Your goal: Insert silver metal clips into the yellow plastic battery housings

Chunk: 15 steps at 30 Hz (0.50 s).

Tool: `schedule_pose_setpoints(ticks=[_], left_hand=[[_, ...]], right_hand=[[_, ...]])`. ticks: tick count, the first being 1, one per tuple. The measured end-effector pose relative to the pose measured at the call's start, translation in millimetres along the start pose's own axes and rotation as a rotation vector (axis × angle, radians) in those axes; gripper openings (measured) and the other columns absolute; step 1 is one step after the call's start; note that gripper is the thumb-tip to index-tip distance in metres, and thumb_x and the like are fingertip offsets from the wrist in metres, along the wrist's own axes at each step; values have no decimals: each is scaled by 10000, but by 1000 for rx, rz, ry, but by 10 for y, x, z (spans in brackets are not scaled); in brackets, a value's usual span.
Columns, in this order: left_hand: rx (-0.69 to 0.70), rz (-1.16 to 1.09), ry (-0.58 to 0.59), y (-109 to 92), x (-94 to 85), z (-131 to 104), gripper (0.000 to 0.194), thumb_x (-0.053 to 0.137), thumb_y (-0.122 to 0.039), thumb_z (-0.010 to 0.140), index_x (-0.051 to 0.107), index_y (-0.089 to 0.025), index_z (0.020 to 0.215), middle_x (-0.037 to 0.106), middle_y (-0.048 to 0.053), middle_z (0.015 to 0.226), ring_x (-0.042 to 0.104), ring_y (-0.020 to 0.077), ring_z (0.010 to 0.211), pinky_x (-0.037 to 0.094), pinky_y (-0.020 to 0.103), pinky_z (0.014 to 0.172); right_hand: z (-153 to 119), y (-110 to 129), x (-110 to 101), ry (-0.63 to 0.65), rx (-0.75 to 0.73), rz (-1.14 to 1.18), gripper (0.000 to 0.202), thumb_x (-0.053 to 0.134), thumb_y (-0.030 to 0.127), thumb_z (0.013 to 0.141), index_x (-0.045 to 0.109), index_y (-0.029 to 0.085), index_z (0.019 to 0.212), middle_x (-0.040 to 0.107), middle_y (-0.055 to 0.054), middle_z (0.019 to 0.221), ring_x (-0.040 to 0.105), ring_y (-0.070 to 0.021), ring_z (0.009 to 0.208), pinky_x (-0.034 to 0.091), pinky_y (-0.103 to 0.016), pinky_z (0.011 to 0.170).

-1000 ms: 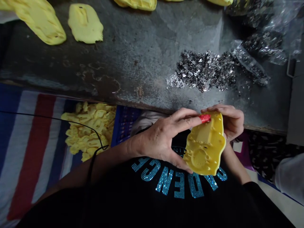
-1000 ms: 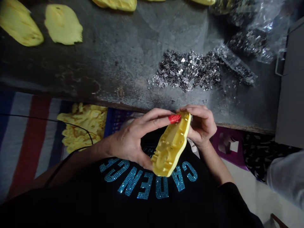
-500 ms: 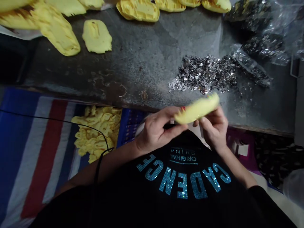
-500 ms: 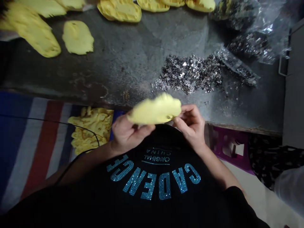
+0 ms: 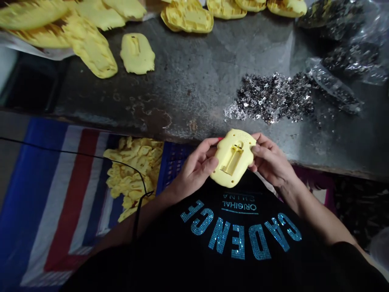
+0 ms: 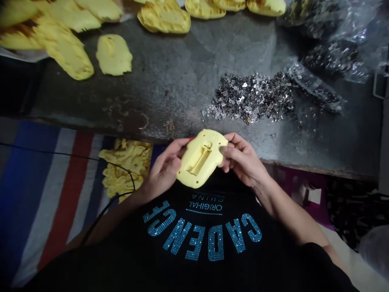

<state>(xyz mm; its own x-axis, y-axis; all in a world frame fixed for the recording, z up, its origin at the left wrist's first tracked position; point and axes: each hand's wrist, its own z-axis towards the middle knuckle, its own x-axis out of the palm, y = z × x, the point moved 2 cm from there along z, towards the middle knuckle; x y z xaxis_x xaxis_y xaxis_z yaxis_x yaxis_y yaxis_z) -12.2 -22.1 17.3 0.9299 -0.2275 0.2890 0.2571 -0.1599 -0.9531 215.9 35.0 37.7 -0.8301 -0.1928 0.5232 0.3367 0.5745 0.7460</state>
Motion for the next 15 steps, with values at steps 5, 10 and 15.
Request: schedule_pose_setpoints(ticks=[5, 10, 15], left_hand=[[296, 73, -26, 75, -96, -121, 1168, 1036, -633, 772, 441, -425, 1756, 590, 147, 1773, 785, 388, 1394, 776, 419, 904], [489, 81, -255, 122, -185, -92, 944, 1026, -528, 806, 633, -335, 1642, 678, 98, 1700, 703, 406, 1525, 702, 495, 1187], [504, 13, -412, 179, -368, -127, 796, 944, -583, 851, 733, -254, 1545, 767, 132, 1575, 772, 371, 1438, 719, 428, 1146]], right_hand=[[31, -69, 189, -5, 32, 39, 485, 1027, 441, 830, 631, 257, 1039, 762, 65, 689, 693, -102, 536, 530, -163, 458], [20, -31, 247, 114, 41, -73, 441, 961, 520, 926, 656, 248, 1091, 844, 6, 828, 787, -129, 648, 558, -175, 510], [99, 359, 12, 43, -352, -860, 279, 889, 435, 1000, 781, 268, 1196, 865, -37, 1027, 804, -196, 858, 634, -333, 737]])
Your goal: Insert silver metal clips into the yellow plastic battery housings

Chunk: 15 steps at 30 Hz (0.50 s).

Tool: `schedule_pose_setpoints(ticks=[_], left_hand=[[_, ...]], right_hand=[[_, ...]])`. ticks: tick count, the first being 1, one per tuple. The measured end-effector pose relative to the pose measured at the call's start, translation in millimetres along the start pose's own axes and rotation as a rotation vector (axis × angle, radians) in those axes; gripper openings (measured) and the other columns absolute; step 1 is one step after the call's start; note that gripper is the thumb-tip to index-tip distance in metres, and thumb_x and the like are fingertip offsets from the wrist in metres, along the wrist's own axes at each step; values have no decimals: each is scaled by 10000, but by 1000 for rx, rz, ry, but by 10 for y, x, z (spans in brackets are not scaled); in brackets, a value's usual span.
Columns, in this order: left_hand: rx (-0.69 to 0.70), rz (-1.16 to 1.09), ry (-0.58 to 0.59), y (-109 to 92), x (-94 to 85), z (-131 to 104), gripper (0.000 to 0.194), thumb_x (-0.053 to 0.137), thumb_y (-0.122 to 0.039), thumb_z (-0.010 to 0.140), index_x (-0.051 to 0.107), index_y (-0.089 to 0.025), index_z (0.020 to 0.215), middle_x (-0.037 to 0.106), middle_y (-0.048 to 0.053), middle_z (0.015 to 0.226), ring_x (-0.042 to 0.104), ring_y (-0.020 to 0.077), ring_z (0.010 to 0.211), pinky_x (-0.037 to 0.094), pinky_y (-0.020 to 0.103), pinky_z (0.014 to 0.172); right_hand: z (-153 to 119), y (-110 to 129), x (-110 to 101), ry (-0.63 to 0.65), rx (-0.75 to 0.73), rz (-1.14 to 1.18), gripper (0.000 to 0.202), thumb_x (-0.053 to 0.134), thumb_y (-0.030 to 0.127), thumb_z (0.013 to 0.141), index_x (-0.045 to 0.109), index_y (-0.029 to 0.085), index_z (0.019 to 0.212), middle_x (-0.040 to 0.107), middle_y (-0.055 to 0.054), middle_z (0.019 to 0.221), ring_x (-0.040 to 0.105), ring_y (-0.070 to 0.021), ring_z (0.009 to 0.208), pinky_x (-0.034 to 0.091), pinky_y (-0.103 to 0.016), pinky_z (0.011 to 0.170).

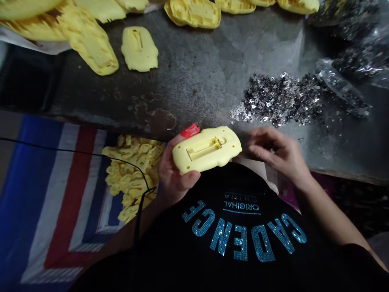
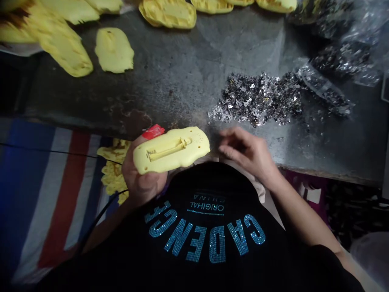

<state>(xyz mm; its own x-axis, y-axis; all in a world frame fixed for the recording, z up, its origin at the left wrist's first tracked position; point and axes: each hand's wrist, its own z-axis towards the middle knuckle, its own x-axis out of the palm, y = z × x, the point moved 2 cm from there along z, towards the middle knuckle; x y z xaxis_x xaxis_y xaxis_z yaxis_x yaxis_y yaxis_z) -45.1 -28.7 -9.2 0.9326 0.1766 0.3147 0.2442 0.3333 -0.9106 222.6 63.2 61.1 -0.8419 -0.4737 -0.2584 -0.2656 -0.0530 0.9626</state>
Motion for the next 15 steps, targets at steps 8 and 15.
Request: schedule_pose_setpoints(ticks=[8, 15], left_hand=[[-185, -75, 58, -92, -209, -78, 757, 935, -459, 899, 691, -315, 1601, 689, 126, 1696, 810, 378, 1375, 792, 392, 890], [-227, -97, 120, -152, -120, -40, 805, 926, -411, 908, 649, -311, 1657, 623, 128, 1763, 724, 442, 1502, 786, 446, 970]], right_hand=[[590, -47, 69, -64, -384, -1017, 185, 667, 352, 1130, 827, 266, 1096, 798, -98, 1081, 656, -321, 1060, 485, -506, 950], [756, -85, 195, -57, -388, -1088, 256, 552, 298, 1151, 721, 257, 963, 731, -90, 987, 627, -308, 1026, 499, -514, 994]])
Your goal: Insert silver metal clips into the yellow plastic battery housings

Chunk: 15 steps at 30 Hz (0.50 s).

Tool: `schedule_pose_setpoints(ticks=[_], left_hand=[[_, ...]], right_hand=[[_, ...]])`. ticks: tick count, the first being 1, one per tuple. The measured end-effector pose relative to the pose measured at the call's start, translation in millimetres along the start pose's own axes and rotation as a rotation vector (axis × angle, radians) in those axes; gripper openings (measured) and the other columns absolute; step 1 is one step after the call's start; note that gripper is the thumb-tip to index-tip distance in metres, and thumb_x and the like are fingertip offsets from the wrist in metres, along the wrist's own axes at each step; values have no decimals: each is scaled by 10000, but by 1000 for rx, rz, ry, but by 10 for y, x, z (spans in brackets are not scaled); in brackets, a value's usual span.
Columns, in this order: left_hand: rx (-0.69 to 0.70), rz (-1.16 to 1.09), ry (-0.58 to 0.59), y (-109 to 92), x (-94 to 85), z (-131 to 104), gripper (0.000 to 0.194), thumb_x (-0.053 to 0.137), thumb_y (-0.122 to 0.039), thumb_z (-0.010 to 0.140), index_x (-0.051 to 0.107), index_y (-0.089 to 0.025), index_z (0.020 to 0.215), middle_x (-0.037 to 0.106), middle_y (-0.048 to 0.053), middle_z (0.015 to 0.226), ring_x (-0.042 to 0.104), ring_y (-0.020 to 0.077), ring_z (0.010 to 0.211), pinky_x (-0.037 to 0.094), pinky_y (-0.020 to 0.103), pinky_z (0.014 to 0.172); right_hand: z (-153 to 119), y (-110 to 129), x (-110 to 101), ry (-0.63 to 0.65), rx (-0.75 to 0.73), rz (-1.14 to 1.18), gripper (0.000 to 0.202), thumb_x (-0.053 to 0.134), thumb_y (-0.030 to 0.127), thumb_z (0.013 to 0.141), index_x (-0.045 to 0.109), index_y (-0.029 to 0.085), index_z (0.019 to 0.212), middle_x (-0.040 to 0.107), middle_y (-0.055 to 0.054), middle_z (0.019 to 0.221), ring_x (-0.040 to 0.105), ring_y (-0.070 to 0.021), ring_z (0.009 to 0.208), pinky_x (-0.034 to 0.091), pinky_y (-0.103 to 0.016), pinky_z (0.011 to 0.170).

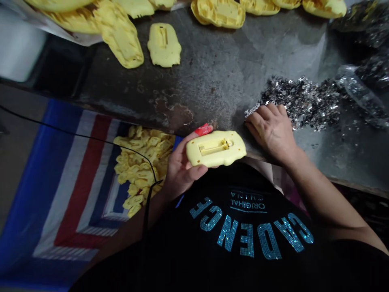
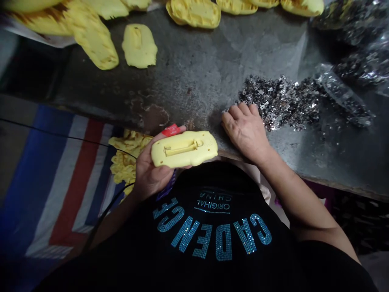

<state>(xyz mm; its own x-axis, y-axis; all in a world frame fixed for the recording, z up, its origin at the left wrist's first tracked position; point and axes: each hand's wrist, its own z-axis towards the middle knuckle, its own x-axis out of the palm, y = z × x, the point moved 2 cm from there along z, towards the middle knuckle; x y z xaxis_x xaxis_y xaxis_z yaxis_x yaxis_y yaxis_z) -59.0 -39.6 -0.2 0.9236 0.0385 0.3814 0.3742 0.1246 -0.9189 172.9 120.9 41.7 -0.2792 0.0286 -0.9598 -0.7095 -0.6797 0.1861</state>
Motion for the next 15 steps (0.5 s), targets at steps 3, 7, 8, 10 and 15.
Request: schedule_pose_setpoints(ticks=[3, 7, 8, 10, 15], left_hand=[[4, -15, 35, -30, 94, 38, 808, 947, -377, 900, 659, -311, 1652, 655, 117, 1736, 696, 423, 1543, 703, 520, 1176], [49, -4, 157, -43, 247, 82, 925, 996, -325, 865, 610, -324, 1706, 617, 101, 1774, 599, 418, 1640, 625, 520, 1295], [63, 4, 190, -37, 285, 95, 964, 1009, -319, 852, 593, -334, 1721, 607, 91, 1782, 585, 415, 1651, 623, 513, 1300], [91, 17, 235, -17, 357, 124, 1005, 1025, -321, 834, 578, -339, 1733, 610, 75, 1781, 596, 400, 1644, 623, 486, 1301], [209, 9, 310, 67, 515, 213, 1019, 1056, -357, 788, 580, -314, 1688, 647, 91, 1748, 653, 395, 1596, 662, 474, 1249]], right_hand=[[-45, 48, -205, -23, 57, 312, 146, 623, 284, 1104, 713, 257, 992, 732, -67, 977, 660, -273, 952, 536, -462, 928], [-229, 169, -608, 54, 176, 980, 126, 806, 386, 1048, 742, 285, 1008, 745, -2, 949, 656, -184, 790, 536, -351, 730], [-280, 194, -688, 82, 209, 1082, 161, 866, 400, 1012, 755, 286, 990, 743, 9, 935, 645, -168, 765, 529, -335, 700], [-368, 223, -800, 130, 254, 1178, 195, 944, 386, 954, 782, 279, 969, 743, 19, 909, 634, -147, 746, 520, -310, 668], [-483, 158, -906, 195, 273, 1209, 141, 932, 332, 977, 812, 257, 986, 762, 23, 896, 676, -123, 773, 531, -258, 647]])
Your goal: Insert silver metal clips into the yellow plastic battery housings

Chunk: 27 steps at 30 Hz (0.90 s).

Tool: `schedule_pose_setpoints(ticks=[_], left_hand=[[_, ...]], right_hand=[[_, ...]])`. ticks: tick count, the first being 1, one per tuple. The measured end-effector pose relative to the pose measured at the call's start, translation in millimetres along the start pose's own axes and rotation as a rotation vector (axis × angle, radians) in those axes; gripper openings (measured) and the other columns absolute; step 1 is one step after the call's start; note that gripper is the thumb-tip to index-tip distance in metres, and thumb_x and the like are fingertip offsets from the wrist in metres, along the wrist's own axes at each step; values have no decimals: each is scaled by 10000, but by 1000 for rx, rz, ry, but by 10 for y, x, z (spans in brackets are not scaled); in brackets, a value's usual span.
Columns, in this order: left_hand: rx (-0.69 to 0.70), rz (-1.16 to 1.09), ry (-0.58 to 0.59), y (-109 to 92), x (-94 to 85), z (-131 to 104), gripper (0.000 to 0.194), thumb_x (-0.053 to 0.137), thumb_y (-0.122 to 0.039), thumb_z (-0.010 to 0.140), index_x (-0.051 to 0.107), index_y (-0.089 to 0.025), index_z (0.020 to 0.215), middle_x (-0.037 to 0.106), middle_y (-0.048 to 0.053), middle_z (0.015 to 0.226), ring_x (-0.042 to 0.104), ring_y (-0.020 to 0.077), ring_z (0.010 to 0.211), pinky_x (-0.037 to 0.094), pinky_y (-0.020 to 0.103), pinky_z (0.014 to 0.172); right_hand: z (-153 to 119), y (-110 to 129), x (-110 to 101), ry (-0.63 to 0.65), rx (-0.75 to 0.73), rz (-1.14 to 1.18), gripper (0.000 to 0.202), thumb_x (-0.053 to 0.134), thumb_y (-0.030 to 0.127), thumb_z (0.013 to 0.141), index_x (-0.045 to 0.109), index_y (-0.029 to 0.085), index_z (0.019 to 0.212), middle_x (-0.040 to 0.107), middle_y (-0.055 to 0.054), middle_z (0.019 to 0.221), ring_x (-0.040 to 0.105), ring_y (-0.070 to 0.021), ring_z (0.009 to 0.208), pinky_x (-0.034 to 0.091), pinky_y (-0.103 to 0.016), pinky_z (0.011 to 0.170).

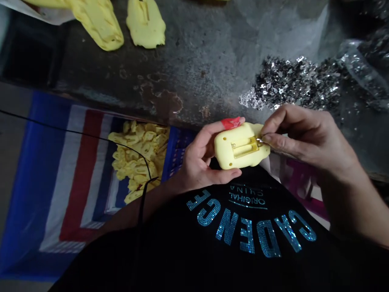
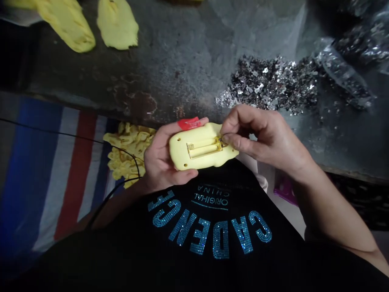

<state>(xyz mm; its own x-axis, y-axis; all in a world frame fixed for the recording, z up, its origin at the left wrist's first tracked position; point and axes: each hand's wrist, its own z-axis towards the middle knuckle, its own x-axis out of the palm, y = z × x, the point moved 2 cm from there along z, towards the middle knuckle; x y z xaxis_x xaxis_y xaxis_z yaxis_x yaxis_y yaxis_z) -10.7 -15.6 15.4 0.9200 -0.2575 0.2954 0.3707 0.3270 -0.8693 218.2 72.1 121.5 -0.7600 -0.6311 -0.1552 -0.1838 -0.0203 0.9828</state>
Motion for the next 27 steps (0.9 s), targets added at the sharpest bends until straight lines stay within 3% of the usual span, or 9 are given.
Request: schedule_pose_setpoints(ticks=[4, 9, 13, 19, 24, 27], left_hand=[[53, 24, 64, 53, 72, 49, 1020, 1057, -497, 794, 547, -350, 1665, 640, 105, 1752, 667, 431, 1574, 685, 530, 1210], [23, 149, 63, -30, 164, 67, 999, 1049, -440, 796, 572, -365, 1671, 685, 76, 1708, 768, 418, 1448, 762, 491, 1074], [-19, 197, 28, -127, 251, 84, 924, 1026, -392, 835, 610, -384, 1660, 699, 48, 1689, 752, 413, 1475, 753, 547, 1121], [31, 187, 37, -167, 308, 100, 1009, 1093, -332, 768, 631, -358, 1664, 701, 59, 1687, 731, 402, 1507, 726, 545, 1194], [-5, 243, 37, -174, 290, 54, 1017, 1087, -436, 767, 612, -397, 1665, 706, 37, 1683, 756, 428, 1466, 733, 605, 1175], [-51, 298, 20, -192, 275, 24, 981, 1071, -398, 788, 616, -395, 1658, 707, 36, 1677, 742, 436, 1484, 708, 650, 1206]], right_hand=[[-44, 36, -100, 39, -2, 20, 147, 942, 281, 965, 807, 224, 975, 762, 43, 870, 686, -76, 763, 557, -199, 681], [-55, 42, -213, 85, 1, 29, 233, 982, 295, 926, 773, 208, 979, 767, 42, 880, 710, -75, 780, 601, -181, 723], [-55, 5, -275, 146, -22, 59, 276, 1011, 252, 889, 750, 211, 969, 793, 32, 862, 740, -95, 761, 626, -205, 698], [-69, -34, -295, 107, -46, 18, 329, 1054, 291, 841, 740, 235, 923, 801, 42, 846, 736, -103, 717, 630, -225, 643], [-47, -40, -323, 85, -82, -116, 333, 1051, 337, 844, 736, 254, 909, 806, 49, 833, 738, -99, 690, 602, -223, 586], [-33, -44, -329, 86, -86, -178, 324, 1037, 361, 859, 730, 267, 908, 799, 60, 801, 733, -95, 672, 578, -213, 559]])
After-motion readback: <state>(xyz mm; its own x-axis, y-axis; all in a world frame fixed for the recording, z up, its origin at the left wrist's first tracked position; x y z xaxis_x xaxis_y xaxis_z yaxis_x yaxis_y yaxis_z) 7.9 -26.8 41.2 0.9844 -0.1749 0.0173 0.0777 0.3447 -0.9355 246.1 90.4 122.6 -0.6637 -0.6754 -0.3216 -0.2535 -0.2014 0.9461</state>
